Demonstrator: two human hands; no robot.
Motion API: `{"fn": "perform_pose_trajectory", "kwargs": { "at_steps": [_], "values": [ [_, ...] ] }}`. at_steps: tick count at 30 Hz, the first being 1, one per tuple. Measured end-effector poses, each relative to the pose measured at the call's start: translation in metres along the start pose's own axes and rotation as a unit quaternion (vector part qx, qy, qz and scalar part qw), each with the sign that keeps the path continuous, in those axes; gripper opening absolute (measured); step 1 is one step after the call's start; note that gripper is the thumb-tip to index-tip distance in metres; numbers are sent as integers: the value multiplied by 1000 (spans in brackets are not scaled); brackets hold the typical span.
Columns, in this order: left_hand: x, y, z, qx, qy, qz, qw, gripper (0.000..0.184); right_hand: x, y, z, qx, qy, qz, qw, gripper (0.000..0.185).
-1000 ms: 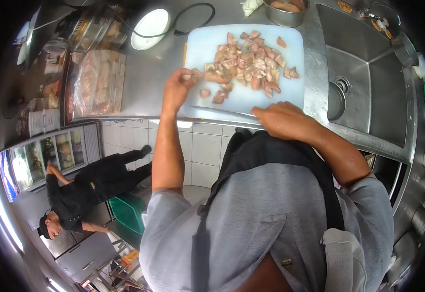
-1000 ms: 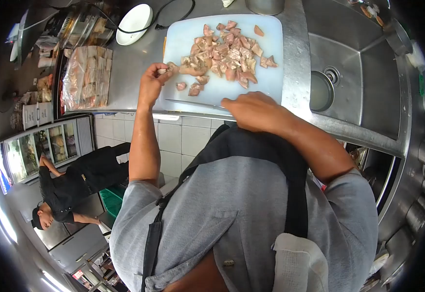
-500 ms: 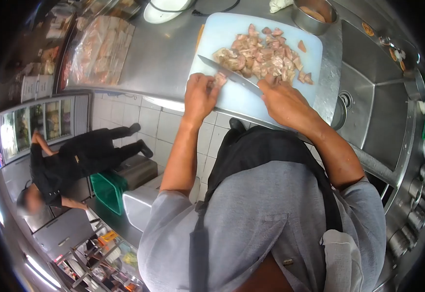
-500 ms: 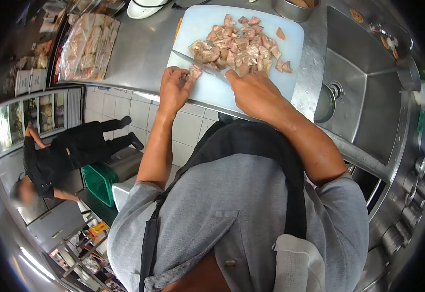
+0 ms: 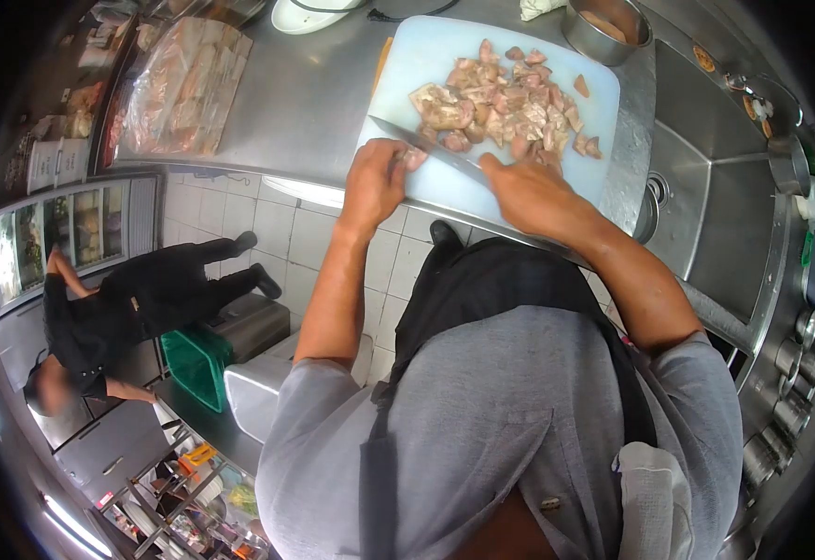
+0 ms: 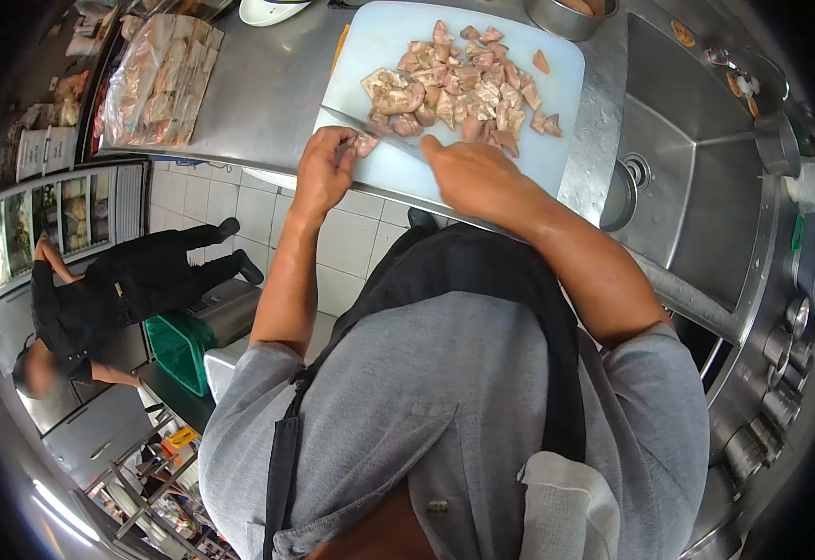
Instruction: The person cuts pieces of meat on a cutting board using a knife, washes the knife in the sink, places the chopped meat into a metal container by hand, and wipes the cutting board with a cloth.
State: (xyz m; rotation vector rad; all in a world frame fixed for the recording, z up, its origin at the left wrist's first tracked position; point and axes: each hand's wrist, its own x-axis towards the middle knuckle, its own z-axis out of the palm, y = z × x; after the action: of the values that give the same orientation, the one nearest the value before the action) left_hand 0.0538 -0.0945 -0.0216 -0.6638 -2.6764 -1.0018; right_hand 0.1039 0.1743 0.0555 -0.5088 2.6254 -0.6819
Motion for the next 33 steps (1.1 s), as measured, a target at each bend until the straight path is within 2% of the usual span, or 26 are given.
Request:
{"fn": "perform_pose_trajectory", "kwargs": {
  "at_steps": [1,5,7,11,18,20,21,23,24,26,29,33],
  "values": [
    [-1,-2,-1,15,0,26,1000,20,-7,8,0,-15,13,-2,1000,22],
    [-2,13,7,-38,-17,-96,994,20,-18,1,-11,-13,48,24,998,20],
    [-4,23,12,-51,-27,-162,985,20,-23,-6,-19,-22,32,10,999,20],
    [-7,29,16,-68,-8,-152,986,20,-42,-19,-32,-22,-13,24,999,22],
    [-9,24,20,-41,-4,-127,991,19,-9,-19,-11,15,-59,28,998,24],
    [-7,27,17,-43,-19,-122,991,18,-13,-9,-8,7,-44,21,999,22],
    [0,27,17,-28,-5,-82,996,19,-13,-5,-11,-1,-36,15,999,22],
    [9,29,17,3,25,-14,1000,21,-31,-2,-16,24,52,21,998,22],
    [19,34,18,21,26,13,999,26,-42,0,-20,36,97,23,994,22],
    [44,47,25,58,29,65,996,38,-57,8,-36,52,104,65,991,22],
    [73,43,43,132,-31,73,988,28,-74,19,-52,50,143,106,983,22],
    [102,46,22,9,-125,-52,991,29,-97,32,-54,27,179,91,979,21]
  ]
}}
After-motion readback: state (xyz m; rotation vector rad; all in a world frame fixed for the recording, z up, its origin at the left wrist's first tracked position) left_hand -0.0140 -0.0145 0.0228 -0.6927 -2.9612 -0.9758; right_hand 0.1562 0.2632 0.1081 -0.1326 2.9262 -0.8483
